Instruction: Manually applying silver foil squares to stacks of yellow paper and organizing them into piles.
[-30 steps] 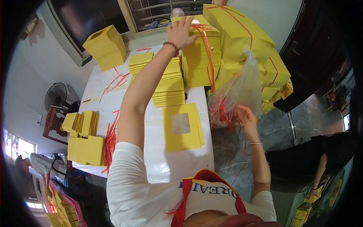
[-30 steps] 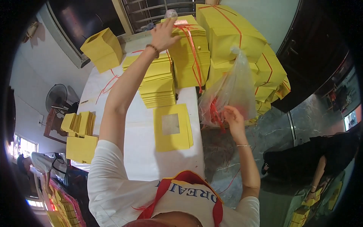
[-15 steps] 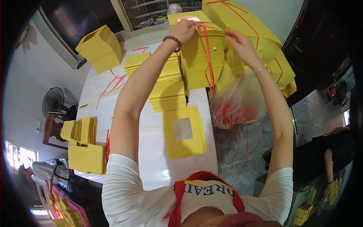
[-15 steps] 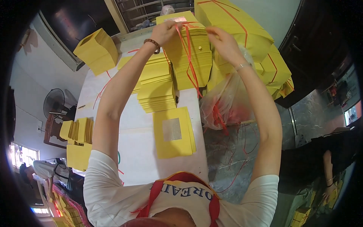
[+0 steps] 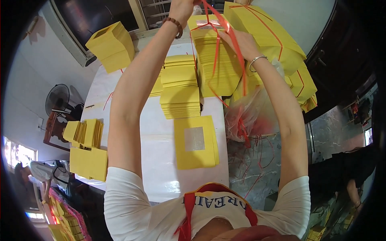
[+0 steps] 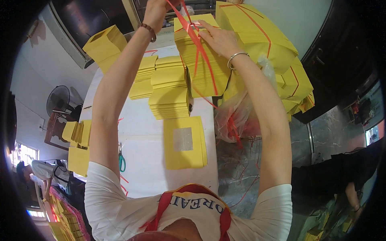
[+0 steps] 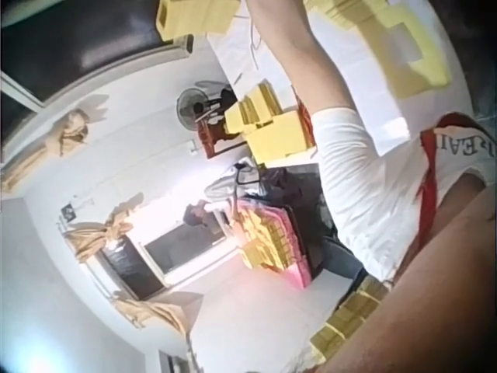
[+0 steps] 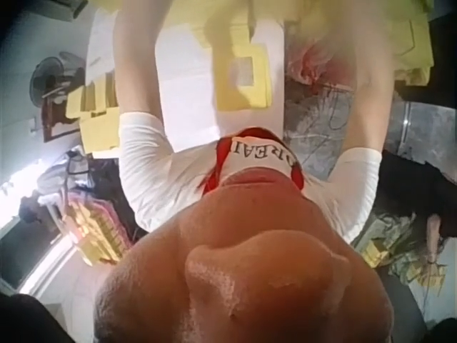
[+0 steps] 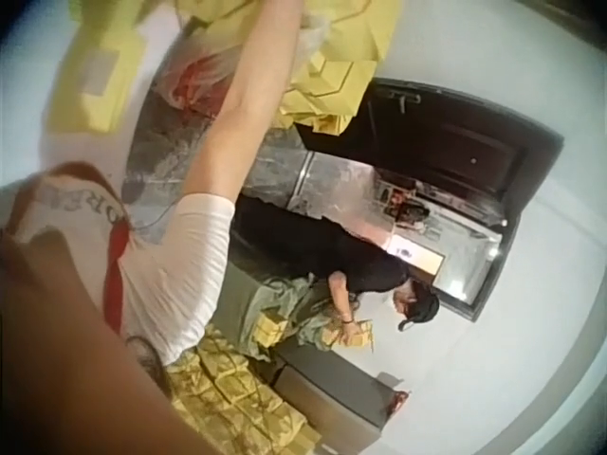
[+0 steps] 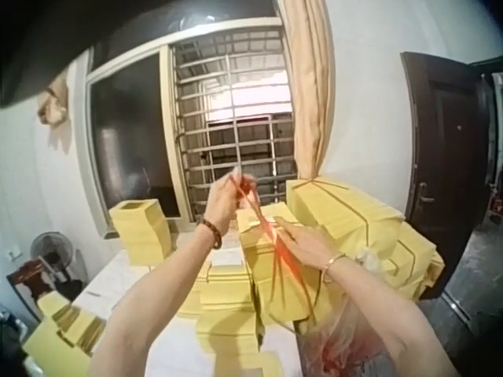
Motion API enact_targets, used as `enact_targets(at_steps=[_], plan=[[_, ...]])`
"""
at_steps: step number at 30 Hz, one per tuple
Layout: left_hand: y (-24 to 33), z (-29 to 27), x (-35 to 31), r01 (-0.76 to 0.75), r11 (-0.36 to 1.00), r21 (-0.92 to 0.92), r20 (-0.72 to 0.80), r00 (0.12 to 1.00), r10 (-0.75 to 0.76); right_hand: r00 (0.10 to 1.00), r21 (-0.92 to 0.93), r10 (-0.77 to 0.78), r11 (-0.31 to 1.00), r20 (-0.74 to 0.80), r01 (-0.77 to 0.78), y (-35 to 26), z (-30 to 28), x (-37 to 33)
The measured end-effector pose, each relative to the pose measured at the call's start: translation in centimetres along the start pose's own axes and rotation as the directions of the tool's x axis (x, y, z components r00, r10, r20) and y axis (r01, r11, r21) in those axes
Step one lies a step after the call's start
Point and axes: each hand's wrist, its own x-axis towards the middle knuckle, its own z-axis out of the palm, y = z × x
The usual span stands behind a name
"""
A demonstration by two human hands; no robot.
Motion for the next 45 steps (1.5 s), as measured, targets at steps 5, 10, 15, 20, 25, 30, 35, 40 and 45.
enact_targets(at_steps=[5, 10, 15, 20, 25, 30, 35, 40, 45], plan=[[6.4, 1.8, 0.1, -0.299, 0.954, -0.013, -0.007, 0.954, 0.299, 0.983, 0.025, -0.068, 0.997, -0.172, 0.073, 0.3, 1.3, 0.4], [8.7, 4.2, -3.2, -0.422, 0.819, 0.39, 0.46, 0.859, 0.224, 0.988, 0.08, -0.022, 0.996, -0.156, 0.035, 1.6, 1.6, 1.1], [6.8, 2.9, -3.0, -0.326, 0.896, 0.302, 0.571, 0.814, 0.103, 0.984, 0.293, -0.09, 0.947, -0.151, 0.132, 4.5, 1.8, 3.1], [-3.3, -1.7, -0.5, -0.384, 0.435, 0.814, 0.414, 0.91, 0.03, 0.996, 0.35, 0.039, 0.937, -0.079, -0.009, 2.7, 0.0, 4.0], [-6.6, -0.8, 0.0, -0.307, 0.429, 0.849, 0.386, 0.916, -0.107, 0.988, 0.319, -0.132, 0.936, -0.079, 0.15, 4.5, 1.2, 6.7], [-6.3, 0.7, 0.3, -0.548, 0.044, 0.835, 0.55, 0.83, -0.094, 0.986, 0.214, -0.084, 0.975, 0.141, 0.052, 4.1, 2.2, 7.7], [-7.5, -0.6, 0.9, -0.342, 0.131, 0.93, 0.336, 0.94, 0.069, 0.999, 0.251, 0.029, 0.967, 0.033, -0.036, 3.8, 1.8, 7.5], [-11.7, -5.0, 2.3, 0.022, 0.846, 0.533, -0.085, 0.996, 0.028, 0.921, 0.757, 0.312, 0.653, -0.233, -0.029, 4.9, 0.4, 7.2], [-10.8, -7.3, 2.1, -0.103, 0.961, 0.258, 0.381, 0.924, -0.004, 0.958, 0.924, 0.236, 0.377, -0.165, 0.066, 7.1, -3.1, 4.8]])
